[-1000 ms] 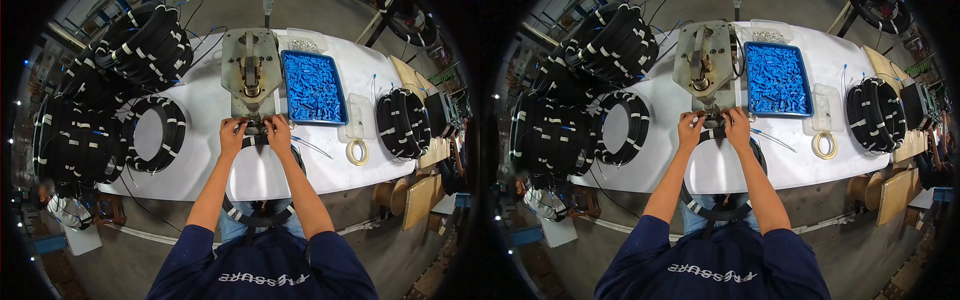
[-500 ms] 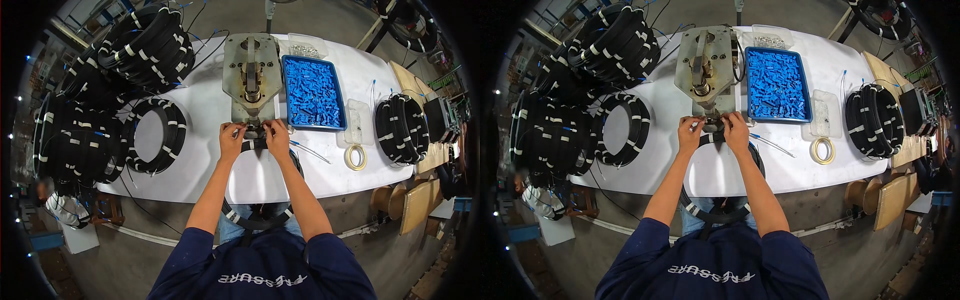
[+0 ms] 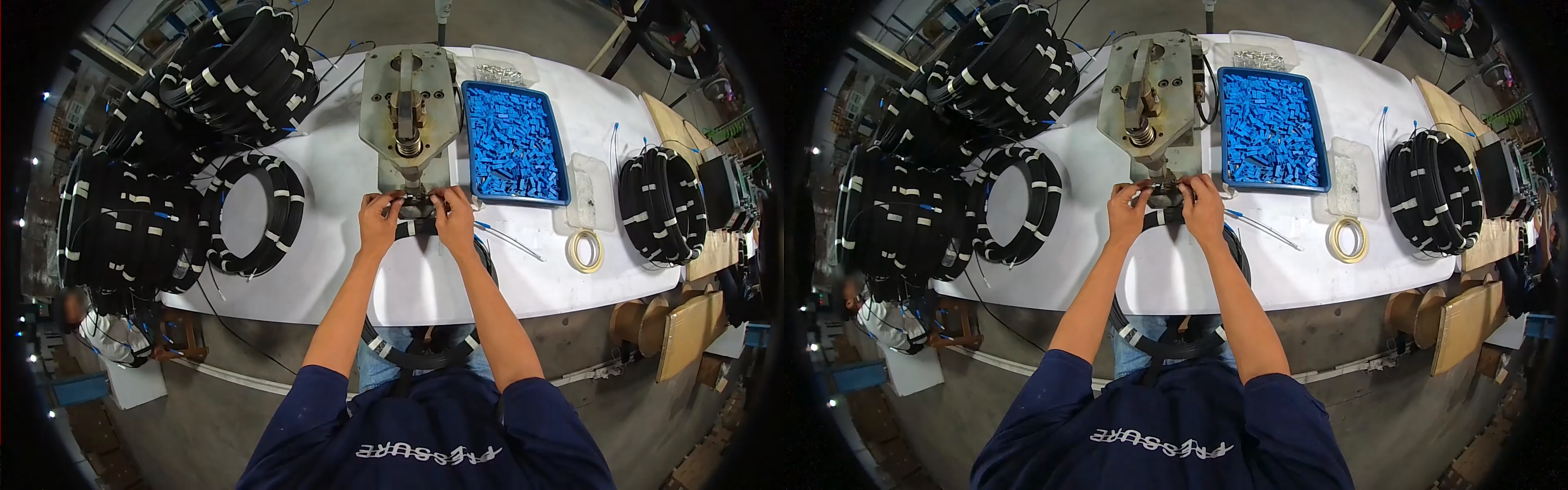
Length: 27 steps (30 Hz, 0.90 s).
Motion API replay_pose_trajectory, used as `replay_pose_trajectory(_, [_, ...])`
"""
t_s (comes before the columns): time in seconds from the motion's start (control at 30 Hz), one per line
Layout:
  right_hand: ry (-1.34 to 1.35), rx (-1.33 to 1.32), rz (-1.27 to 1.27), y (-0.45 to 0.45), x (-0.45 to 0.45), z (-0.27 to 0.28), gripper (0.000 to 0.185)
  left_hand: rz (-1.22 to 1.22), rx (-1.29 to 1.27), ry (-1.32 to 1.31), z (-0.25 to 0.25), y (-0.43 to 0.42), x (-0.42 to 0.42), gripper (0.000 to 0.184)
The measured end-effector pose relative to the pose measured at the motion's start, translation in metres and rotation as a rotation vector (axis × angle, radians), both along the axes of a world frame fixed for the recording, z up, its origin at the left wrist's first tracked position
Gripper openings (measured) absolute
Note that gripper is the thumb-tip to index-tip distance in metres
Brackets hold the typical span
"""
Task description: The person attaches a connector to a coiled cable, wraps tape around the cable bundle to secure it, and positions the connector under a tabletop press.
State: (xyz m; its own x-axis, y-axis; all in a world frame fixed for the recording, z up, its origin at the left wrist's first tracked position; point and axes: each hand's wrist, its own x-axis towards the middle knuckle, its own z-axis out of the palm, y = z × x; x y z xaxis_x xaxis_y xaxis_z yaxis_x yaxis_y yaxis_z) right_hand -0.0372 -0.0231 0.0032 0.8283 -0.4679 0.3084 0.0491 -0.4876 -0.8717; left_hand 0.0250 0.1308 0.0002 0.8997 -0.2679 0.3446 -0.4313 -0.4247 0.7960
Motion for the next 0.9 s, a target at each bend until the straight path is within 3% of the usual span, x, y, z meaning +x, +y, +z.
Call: replay_pose_trajectory(0.9, [0.003, -0.047, -0.042, 0.001, 0.001, -0.005, 0.006, 0.053, -0.037, 0.017, 0.007, -0.003, -0.005, 0.013])
